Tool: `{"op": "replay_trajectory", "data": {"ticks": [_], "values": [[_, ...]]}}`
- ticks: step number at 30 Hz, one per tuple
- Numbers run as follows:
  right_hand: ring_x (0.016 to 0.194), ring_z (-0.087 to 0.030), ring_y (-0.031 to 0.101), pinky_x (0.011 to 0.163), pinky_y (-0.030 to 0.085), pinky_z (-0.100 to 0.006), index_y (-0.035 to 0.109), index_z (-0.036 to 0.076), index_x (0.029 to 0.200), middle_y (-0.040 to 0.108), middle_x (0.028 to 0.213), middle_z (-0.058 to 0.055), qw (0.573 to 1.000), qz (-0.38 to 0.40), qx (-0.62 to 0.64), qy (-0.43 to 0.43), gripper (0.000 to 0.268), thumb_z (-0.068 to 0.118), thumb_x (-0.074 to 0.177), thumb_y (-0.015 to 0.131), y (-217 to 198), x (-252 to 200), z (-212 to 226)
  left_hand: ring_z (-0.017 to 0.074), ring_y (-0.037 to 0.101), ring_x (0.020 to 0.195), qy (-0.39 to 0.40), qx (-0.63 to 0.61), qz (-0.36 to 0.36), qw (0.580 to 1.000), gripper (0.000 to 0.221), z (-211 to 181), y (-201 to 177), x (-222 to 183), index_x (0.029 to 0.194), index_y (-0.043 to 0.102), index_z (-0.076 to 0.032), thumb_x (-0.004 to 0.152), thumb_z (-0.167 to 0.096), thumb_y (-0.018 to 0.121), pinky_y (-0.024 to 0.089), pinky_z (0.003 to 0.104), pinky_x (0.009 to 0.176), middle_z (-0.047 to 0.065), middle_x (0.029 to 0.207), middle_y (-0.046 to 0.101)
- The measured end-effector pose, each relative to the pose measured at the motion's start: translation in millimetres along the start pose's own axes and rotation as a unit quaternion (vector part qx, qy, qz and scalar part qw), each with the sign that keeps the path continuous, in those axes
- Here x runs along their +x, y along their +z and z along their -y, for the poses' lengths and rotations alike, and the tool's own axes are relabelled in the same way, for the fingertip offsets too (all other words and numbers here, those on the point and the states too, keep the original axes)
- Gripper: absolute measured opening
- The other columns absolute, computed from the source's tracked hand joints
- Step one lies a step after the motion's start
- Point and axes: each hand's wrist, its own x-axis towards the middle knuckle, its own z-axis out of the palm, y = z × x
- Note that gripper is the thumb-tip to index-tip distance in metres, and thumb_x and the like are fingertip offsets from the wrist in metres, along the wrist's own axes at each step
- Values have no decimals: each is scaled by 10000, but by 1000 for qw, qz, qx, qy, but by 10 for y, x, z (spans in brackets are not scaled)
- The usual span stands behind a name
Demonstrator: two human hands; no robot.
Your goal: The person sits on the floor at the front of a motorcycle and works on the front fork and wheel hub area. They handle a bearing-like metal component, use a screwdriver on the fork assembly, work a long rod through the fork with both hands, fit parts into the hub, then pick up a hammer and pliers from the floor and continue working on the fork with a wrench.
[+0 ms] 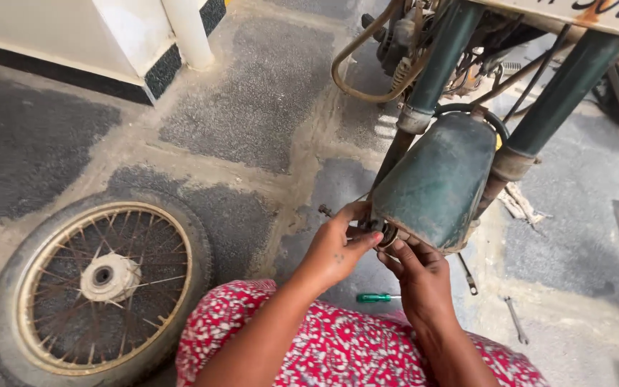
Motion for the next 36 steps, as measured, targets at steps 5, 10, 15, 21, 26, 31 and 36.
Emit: {"op": "replay_trajectory", "data": {"ticks": [5,10,15,21,26,31,36], "values": [[1000,-245,704,876,616,-434,649,-49,1235,722,1161,-149,997,0,-69,-19,326,93,942,676,-9,101,45,220,721,1082,21,11,5,1000,552,145,-75,2,1388,560,-25,892,-154,763,594,357,912,124,1248,716],[1045,-244,705,859,651,-464,646,-27,1225,719,1184,-136,995,3,-84,-56,343,80,902,684,178,81,87,194,744,1010,-4,2,-5,1000,569,219,-195,15,1384,564,-43,866,-138,779,609,341,877,108,1224,733],[1039,-235,689,851,638,-456,655,-33,1217,699,1169,-131,997,-15,-65,-47,289,66,946,681,217,163,52,185,737,1030,38,-29,-4,999,552,308,-247,-11,1381,571,-28,883,-129,785,599,340,904,102,1277,715],[1019,-213,702,881,630,-405,665,-18,1210,710,1160,-117,993,38,-80,-74,255,47,964,653,231,113,3,162,714,1022,40,-59,6,997,564,229,-201,-89,1395,558,-25,894,-152,786,587,331,906,84,1294,693],[1003,-191,697,869,618,-379,667,-23,1189,712,1142,-104,992,52,-89,-74,225,49,977,647,197,87,-21,160,711,1009,49,-57,9,997,576,220,-179,-114,1399,561,-25,891,-161,795,586,329,907,90,1267,706],[982,-181,695,870,615,-358,675,-40,1177,714,1119,-105,986,42,-139,-76,225,56,974,664,138,96,-89,161,722,996,59,-33,2,998,577,239,-172,-132,1392,563,-31,884,-167,799,592,330,896,88,1235,719],[981,-165,696,865,609,-336,678,-38,1179,718,1112,-90,983,48,-145,-99,241,70,963,684,118,94,-110,176,736,970,46,-11,-8,999,579,197,-163,-150,1380,572,-54,867,-175,812,597,339,874,101,1179,732]]}}
